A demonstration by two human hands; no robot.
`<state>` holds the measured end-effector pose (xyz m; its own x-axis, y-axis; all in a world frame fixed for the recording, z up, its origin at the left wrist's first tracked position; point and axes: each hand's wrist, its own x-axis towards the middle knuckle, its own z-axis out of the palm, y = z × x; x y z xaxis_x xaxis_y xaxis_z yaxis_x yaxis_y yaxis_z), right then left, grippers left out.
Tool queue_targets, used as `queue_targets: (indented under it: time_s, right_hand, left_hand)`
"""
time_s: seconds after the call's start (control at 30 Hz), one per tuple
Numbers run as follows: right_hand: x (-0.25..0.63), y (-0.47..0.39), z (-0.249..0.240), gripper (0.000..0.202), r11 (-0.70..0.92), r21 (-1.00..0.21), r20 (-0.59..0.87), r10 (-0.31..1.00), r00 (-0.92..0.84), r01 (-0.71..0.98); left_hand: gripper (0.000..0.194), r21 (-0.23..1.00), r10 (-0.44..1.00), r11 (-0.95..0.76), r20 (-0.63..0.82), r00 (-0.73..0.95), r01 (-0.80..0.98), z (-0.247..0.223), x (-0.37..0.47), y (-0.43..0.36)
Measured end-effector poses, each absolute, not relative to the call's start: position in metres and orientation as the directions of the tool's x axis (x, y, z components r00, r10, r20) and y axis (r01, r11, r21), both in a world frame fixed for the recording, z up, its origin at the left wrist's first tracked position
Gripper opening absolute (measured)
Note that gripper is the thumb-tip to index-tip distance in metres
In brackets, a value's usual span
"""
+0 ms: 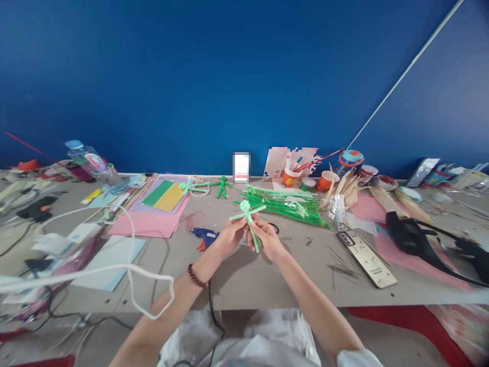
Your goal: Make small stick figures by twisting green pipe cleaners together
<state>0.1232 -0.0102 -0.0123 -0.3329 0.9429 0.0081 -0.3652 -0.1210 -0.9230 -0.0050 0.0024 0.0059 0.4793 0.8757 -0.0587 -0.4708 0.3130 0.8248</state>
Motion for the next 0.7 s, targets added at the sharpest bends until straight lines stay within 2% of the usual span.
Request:
queue_targets:
  time_s: [0.27,0.57,0.7]
  right_hand:
    - [0.121,-0.01,-0.018,0.031,-0.07,-0.928,0.06,0.94,-0.335,-0.365]
    - [0.119,-0.011,-0.018,0.03,-0.076,-0.931,0.049,0.943,-0.33,-0.356]
    - [0.12,-0.012,-0.017,0.029,-0.079,-0.923,0.053,0.944,-0.327,-0.377]
  left_hand:
    - [0.034,0.827,0.865,0.29,-0.01,0.501,-0.483,0.0,-0.006,0.003]
    - [0.031,0.801,0.89,0.286,-0.018,0.456,-0.526,-0.006,-0.006,0.003]
    - [0.034,0.805,0.862,0.321,-0.03,0.506,-0.499,-0.003,-0.006,0.004]
